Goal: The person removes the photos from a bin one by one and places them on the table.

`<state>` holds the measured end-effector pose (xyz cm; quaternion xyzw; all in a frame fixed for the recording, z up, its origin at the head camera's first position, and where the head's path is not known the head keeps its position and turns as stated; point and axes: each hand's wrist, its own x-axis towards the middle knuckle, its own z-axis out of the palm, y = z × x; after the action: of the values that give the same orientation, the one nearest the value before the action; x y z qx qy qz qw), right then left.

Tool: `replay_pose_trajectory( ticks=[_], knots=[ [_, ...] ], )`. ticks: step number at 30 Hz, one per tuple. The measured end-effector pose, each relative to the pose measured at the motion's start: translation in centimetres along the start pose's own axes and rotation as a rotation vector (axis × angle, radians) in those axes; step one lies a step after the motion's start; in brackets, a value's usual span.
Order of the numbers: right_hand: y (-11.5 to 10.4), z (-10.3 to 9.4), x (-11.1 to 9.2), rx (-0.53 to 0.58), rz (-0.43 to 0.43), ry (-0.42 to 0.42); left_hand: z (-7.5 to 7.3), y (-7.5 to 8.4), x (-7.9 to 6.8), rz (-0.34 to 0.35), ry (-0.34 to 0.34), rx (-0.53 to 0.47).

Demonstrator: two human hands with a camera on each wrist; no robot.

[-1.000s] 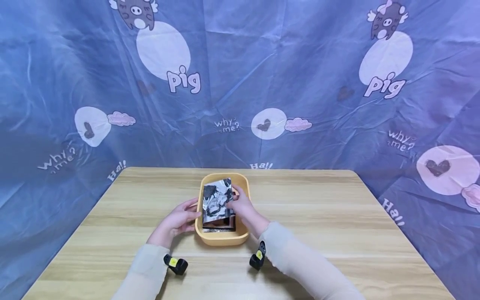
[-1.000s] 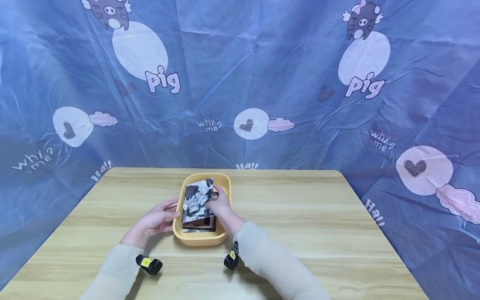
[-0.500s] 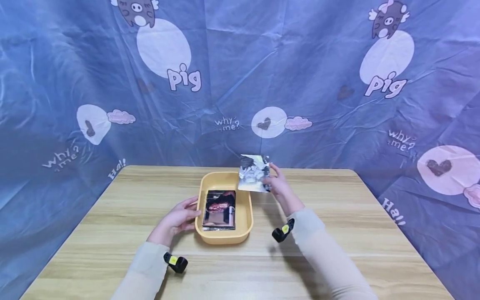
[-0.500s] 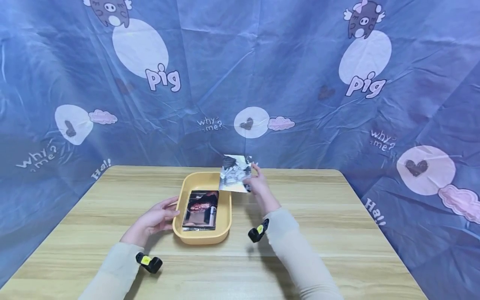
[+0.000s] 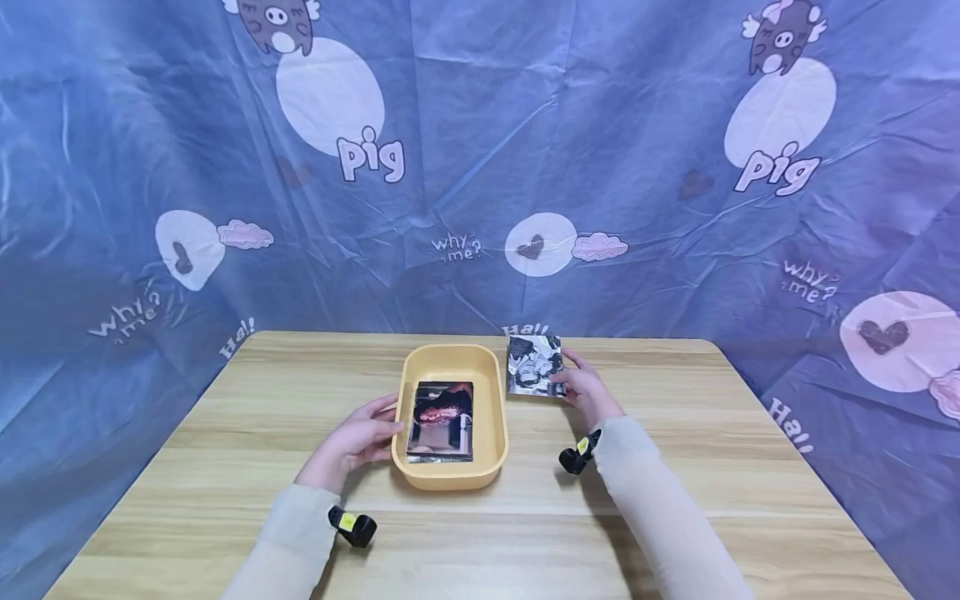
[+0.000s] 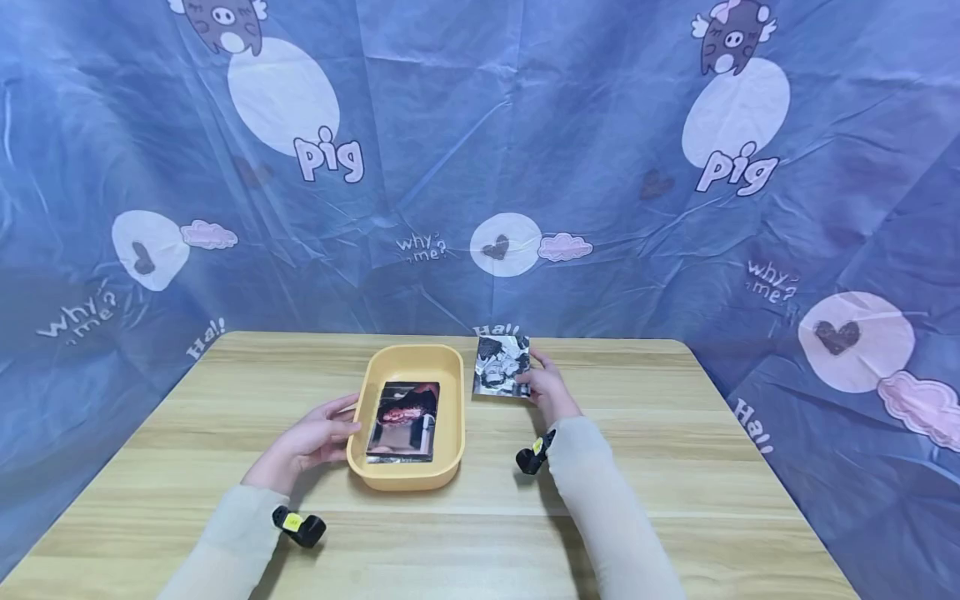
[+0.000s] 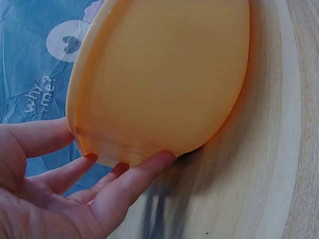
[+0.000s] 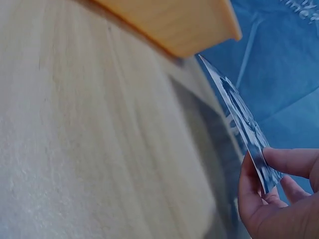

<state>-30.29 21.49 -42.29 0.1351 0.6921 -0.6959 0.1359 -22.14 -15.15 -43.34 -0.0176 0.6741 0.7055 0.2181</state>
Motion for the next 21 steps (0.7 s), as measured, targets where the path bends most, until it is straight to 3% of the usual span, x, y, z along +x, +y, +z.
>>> replay_pose_trajectory(
  ticks=[3,10,16,21],
  knots=[
    [0.2,0.6,0.3,-0.02,0.01,0.02,0.0,-0.1,-0.1,0.001,-0.01,-0.007],
    [1.7,0.9,3.7,-0.079,-0.036,0.097,0.0,0.0,0.0,0.005,-0.017,-0.006],
    [1.9,1.4,4.0,-0.166,-0.04,0.153,0.0,0.0,0.2,-0.001,-0.008,-0.013],
    [1.7,1.9,3.6,-0.174,-0.072,0.138,-0.1,0.1,0.2,0.0,-0.013,-0.009]
  ],
)
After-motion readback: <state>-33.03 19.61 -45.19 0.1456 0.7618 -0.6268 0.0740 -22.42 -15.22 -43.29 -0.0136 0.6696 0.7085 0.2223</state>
